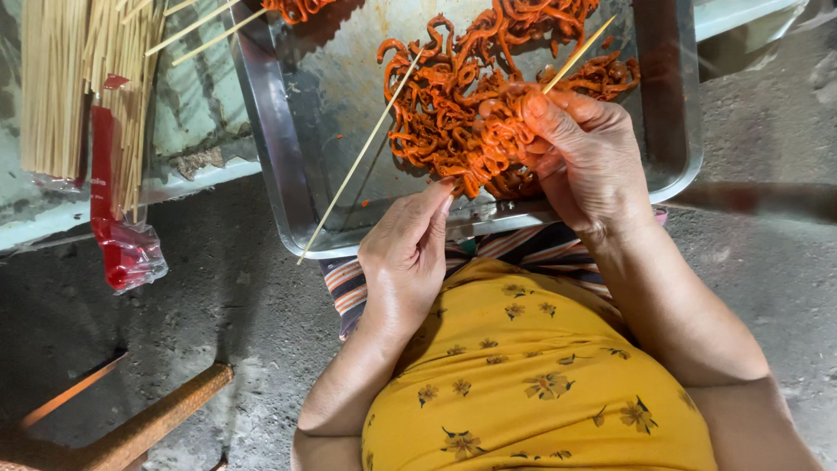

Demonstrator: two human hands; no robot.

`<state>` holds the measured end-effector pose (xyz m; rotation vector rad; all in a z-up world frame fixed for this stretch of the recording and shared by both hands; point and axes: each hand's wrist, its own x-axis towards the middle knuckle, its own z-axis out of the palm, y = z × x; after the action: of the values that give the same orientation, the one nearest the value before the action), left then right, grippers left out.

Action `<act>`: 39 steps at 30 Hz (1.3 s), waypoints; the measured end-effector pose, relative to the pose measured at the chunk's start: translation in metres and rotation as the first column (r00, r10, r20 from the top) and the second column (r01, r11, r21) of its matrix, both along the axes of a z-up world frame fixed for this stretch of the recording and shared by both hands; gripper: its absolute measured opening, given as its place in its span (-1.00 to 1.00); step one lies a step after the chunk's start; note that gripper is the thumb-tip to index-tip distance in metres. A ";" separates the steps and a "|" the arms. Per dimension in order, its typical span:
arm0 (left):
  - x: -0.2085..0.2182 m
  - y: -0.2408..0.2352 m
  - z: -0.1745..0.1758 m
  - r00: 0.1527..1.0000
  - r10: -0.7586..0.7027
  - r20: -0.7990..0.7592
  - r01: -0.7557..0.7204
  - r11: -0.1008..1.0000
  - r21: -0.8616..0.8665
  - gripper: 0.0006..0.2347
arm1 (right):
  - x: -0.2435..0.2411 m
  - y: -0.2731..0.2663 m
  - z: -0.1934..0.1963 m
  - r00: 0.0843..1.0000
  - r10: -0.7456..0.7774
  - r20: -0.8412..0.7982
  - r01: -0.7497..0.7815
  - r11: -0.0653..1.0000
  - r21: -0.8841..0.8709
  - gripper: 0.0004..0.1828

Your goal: The person threads pieces of food onto wooden skewers by hand, picking them from a metal tray and sliding them onto the sticks one by one.

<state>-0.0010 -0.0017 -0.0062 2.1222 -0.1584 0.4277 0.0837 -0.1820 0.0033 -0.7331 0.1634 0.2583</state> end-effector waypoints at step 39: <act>0.001 0.001 -0.004 0.999 0.007 -0.046 -0.010 0.998 -0.059 -0.88 | -0.004 -0.003 -0.018 0.997 0.003 0.073 0.004 0.996 -0.086 -0.72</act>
<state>0.0003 -0.0005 -0.0101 2.0734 -0.1092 0.3834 0.0794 -0.1853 -0.0143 -0.8265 0.1054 0.2245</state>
